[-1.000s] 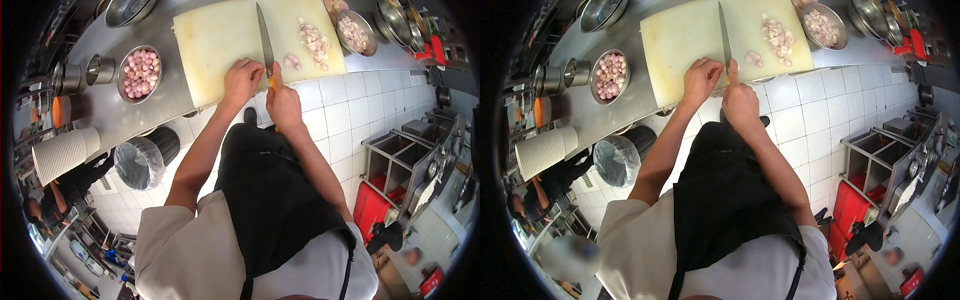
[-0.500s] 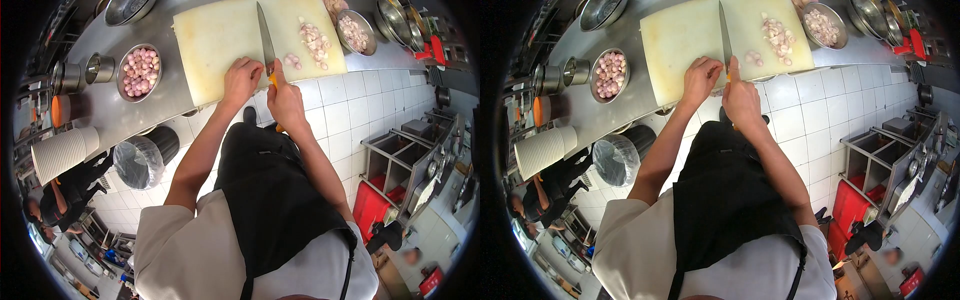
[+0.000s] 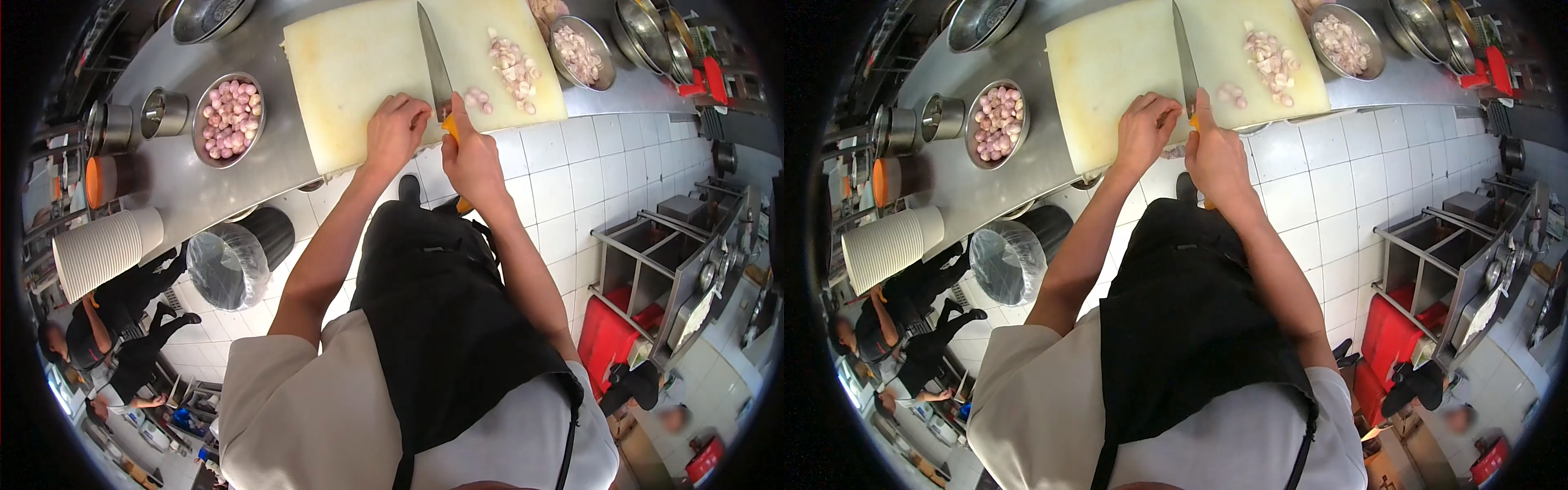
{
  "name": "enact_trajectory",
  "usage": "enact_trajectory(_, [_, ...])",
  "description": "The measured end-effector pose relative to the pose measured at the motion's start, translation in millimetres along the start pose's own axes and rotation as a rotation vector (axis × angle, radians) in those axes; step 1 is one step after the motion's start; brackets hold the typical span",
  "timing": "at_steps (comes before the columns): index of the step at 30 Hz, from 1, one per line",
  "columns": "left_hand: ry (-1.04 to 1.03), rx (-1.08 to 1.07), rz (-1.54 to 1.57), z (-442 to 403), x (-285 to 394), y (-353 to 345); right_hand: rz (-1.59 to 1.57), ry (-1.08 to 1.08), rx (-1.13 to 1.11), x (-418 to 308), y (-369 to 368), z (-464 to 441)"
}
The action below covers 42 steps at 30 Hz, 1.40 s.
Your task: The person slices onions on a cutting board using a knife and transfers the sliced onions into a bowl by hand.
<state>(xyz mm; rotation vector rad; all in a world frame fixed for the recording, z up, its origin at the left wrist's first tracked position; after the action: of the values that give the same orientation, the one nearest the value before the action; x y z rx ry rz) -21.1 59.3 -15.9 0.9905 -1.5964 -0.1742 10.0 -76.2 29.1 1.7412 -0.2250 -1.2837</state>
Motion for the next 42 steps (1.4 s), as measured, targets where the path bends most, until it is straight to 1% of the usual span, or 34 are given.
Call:
enact_trajectory(5, [-0.001, 0.002, -0.002, 0.1, 0.2, 0.0, -0.005, -0.049, -0.006, -4.0, -1.5, 0.3])
enact_trajectory(11, [-0.020, 0.005, -0.026, 0.1, 1.1, 0.7, 0.066, -0.086, -0.085, -5.6, -8.4, 1.4])
enact_trajectory(17, [-0.020, 0.007, -0.028, 0.3, 0.5, 0.7, 0.063, -0.126, -0.074, 0.3, -20.0, 3.9])
enact_trajectory(20, [-0.031, 0.010, -0.040, 0.2, 2.2, 0.9, 0.077, -0.058, -0.010, 3.0, -23.1, 4.1])
enact_trajectory(23, [-0.045, 0.027, -0.090, 0.2, 7.7, 2.4, -0.047, 0.004, 0.024, 14.5, -14.9, 1.6])
enact_trajectory(26, [-0.033, 0.057, -0.140, -0.3, 10.6, -1.6, 0.015, -0.038, 0.066, 22.5, -1.9, -2.7])
enact_trajectory(27, [-0.029, 0.070, -0.153, -2.3, 11.1, -2.9, 0.008, -0.019, 0.110, 23.4, 3.6, -5.5])
enact_trajectory(29, [0.043, 0.066, -0.032, -4.4, 6.0, -1.7, -0.004, 0.017, 0.191, 25.0, 13.4, -8.7])
enact_trajectory(32, [0.118, 0.125, 0.125, -2.5, 0.0, 19.3, -0.098, 0.042, 0.136, 23.6, 20.5, -9.6])
enact_trajectory(33, [0.140, 0.153, 0.173, 2.9, -2.5, 30.6, -0.121, 0.037, 0.075, 20.7, 18.2, -7.7])
enact_trajectory(35, [0.164, 0.161, 0.140, 15.8, -6.3, 48.7, -0.168, 0.029, -0.046, 12.8, 10.6, -3.2])
enact_trajectory(38, [0.233, 0.150, 0.102, 40.6, -11.4, 67.0, -0.200, 0.138, -0.131, 5.9, -7.3, 7.2])
enact_trajectory(39, [0.263, 0.143, 0.093, 49.8, -13.2, 69.3, -0.171, 0.111, -0.169, 9.9, -10.6, 9.0])
enact_trajectory(42, [0.313, 0.200, 0.080, 73.9, -16.8, 77.6, -0.161, 0.089, -0.164, 44.3, -6.0, 2.1])
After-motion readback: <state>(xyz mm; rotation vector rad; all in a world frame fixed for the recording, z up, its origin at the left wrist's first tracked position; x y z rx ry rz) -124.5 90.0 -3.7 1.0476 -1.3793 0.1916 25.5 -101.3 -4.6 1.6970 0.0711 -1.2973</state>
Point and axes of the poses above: each hand's wrist, its own z-axis away from the middle knuckle, its own y-axis out of the back of the hand, x = y × z, the point moved 8 cm from there along -z, towards the middle knuckle, and after that the axes turned 2 degrees about x, right-handed, at the moved point
